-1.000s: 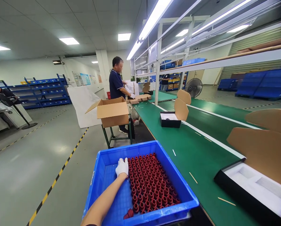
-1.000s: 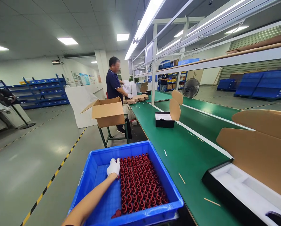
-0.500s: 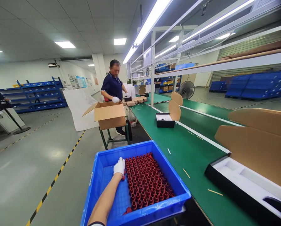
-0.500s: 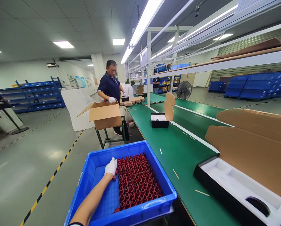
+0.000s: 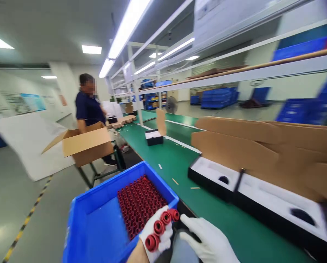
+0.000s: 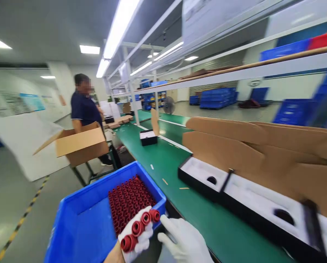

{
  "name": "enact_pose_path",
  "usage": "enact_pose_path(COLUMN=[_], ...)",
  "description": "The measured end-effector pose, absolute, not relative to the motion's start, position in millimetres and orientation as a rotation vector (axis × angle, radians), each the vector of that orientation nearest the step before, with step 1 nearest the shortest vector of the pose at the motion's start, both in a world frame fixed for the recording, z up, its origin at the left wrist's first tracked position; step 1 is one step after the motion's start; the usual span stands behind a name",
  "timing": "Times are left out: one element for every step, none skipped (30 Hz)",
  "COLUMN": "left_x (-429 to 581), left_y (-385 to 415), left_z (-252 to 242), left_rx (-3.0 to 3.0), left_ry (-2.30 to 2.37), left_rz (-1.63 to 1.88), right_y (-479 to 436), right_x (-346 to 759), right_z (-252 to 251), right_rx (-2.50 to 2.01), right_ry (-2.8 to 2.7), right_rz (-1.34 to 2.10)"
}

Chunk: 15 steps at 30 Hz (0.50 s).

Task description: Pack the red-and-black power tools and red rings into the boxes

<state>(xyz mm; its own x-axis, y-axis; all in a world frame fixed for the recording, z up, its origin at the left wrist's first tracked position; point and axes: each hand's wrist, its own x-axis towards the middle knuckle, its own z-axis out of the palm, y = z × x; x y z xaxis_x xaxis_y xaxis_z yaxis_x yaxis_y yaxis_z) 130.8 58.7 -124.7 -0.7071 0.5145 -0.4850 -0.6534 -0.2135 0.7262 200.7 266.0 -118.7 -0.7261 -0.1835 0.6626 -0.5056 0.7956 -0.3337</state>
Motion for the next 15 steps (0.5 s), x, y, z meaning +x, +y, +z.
enact_pose_path(left_x=[141,149,154,158,161,164,166,168,169,170,171,170,169,166,162], left_y=[81,102,121,138,154,170,185,200,214,226,237,246,253,259,263], left_z=[-128,-132,-136,-140,-143,-145,-145,-144,-141,-137,-131,-125,-120,-115,-111], left_rx=[-0.087,-0.009,0.057,0.107,0.145,0.168,0.172,0.153,0.121,0.080,0.029,-0.027,-0.083,-0.134,-0.173], left_ry=[1.142,1.017,0.919,0.861,0.835,0.798,0.767,0.745,0.721,0.697,0.683,0.673,0.662,0.647,0.631], left_rz=[1.948,1.904,1.853,1.810,1.779,1.762,1.720,1.661,1.613,1.580,1.566,1.584,1.621,1.671,1.713], right_y=[271,278,287,298,310,322,336,351,368,387,406,426,444,459,470], right_x=[205,211,219,228,237,245,250,253,252,248,240,230,219,207,196], right_z=[-119,-119,-117,-115,-112,-107,-100,-91,-81,-70,-58,-46,-34,-23,-15], right_rx=[0.466,0.402,0.311,0.206,0.096,-0.016,-0.125,-0.229,-0.325,-0.425,-0.526,-0.614,-0.689,-0.708,-0.703], right_ry=[-2.342,-2.340,-2.355,-2.392,-2.450,-2.513,-2.573,-2.609,-2.623,-2.624,-2.620,-2.625,-2.650,-2.689,-2.730], right_rz=[0.667,0.679,0.711,0.758,0.809,0.856,0.892,0.907,0.896,0.862,0.811,0.753,0.680,0.617,0.565])
